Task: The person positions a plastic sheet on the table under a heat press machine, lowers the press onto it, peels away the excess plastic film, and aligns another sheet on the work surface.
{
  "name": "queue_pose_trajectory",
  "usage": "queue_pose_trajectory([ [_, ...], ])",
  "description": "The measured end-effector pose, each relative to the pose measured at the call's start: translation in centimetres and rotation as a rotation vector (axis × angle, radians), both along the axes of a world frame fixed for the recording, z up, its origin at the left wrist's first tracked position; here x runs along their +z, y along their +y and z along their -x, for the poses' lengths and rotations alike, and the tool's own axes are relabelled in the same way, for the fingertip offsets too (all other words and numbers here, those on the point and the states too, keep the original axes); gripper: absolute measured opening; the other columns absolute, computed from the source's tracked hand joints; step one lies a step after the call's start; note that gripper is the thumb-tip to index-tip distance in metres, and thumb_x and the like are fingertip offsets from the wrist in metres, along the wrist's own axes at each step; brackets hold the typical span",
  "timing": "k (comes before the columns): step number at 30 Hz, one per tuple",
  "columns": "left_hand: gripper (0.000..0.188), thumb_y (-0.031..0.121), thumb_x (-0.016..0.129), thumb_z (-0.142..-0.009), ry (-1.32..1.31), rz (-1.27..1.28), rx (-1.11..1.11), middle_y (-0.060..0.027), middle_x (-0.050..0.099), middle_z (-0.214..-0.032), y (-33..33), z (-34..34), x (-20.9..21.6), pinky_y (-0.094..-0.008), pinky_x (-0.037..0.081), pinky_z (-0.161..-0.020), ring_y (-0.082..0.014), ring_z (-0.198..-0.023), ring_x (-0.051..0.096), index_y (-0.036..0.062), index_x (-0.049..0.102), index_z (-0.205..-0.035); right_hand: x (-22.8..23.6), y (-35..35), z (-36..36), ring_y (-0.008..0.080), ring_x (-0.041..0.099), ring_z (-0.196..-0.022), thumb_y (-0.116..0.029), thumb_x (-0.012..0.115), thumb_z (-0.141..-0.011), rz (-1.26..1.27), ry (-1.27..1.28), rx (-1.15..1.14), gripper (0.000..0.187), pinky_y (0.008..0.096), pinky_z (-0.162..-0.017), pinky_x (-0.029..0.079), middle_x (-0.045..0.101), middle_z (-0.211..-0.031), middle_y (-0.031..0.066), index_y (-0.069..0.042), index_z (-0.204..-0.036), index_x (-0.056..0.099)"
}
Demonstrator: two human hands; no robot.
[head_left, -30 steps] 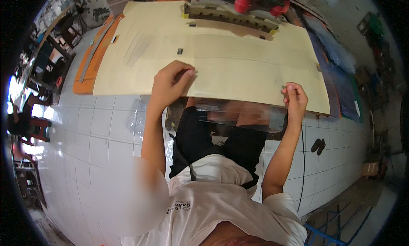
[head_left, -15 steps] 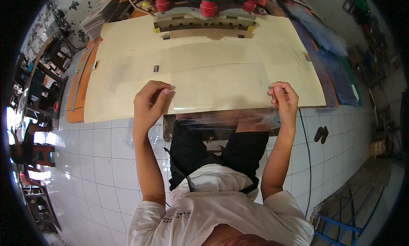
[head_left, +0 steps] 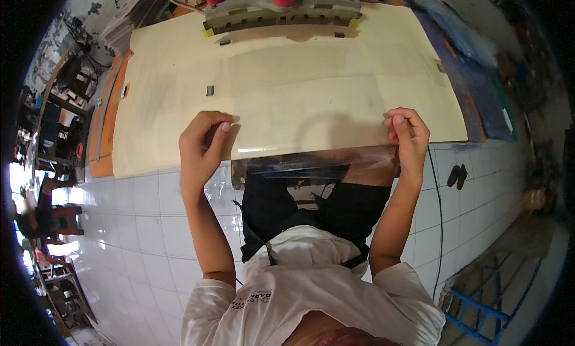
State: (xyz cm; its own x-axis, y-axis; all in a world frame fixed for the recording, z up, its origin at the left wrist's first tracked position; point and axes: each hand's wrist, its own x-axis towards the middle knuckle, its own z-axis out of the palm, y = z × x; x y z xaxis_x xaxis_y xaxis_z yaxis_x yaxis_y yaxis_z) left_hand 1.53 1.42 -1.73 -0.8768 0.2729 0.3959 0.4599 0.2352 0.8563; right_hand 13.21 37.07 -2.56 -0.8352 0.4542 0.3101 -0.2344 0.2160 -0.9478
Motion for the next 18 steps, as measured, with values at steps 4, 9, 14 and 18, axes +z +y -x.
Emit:
queue_pose_trajectory([
  [4,0.01,0.001,0.059,-0.09,0.047,0.021,0.003,-0.0102,0.066,-0.091,0.0,-0.2,-0.3,-0.0271,0.051,-0.075,-0.0172,-0.083,0.064,-0.0033,0.066,-0.095,-0.2,-0.1,-0.4,0.0047,0.052,-0.067,-0.02,0.062,-0.097,0.01,-0.015,0.006,0.02,0.0193,-0.058,0.042,0.064,-0.081,0.0025,0.0,-0.1,0.066],
  [9,0.009,0.003,0.06,-0.09,0.105,0.084,0.017,-0.0108,0.066,-0.092,0.0,-0.2,-0.2,-0.0281,0.052,-0.071,-0.0202,-0.084,0.065,-0.002,0.066,-0.093,-0.2,-0.4,-0.4,0.0051,0.052,-0.067,-0.02,0.061,-0.097,-0.01,-0.028,-0.035,0.021,0.0198,-0.058,0.042,0.063,-0.08,0.0021,0.0,-0.099,0.065],
  [14,0.008,0.002,0.061,-0.088,0.077,0.067,0.017,-0.0112,0.066,-0.092,0.2,-0.4,0.2,-0.0301,0.053,-0.073,-0.0213,-0.085,0.065,-0.0024,0.066,-0.093,-0.6,-0.5,-0.3,0.0059,0.05,-0.064,-0.019,0.063,-0.096,-0.039,0.002,-0.037,0.021,0.0211,-0.057,0.042,0.063,-0.078,0.0027,0.001,-0.098,0.065],
  [18,0.008,0.001,0.062,-0.087,0.147,0.089,0.01,-0.012,0.067,-0.092,0.0,-0.1,0.2,-0.0313,0.052,-0.075,-0.0232,-0.084,0.065,-0.0025,0.066,-0.092,-0.2,-1.0,-0.4,0.0061,0.05,-0.063,-0.02,0.064,-0.096,-0.039,-0.005,-0.053,0.021,0.0214,-0.057,0.041,0.063,-0.077,0.003,0.002,-0.098,0.065],
])
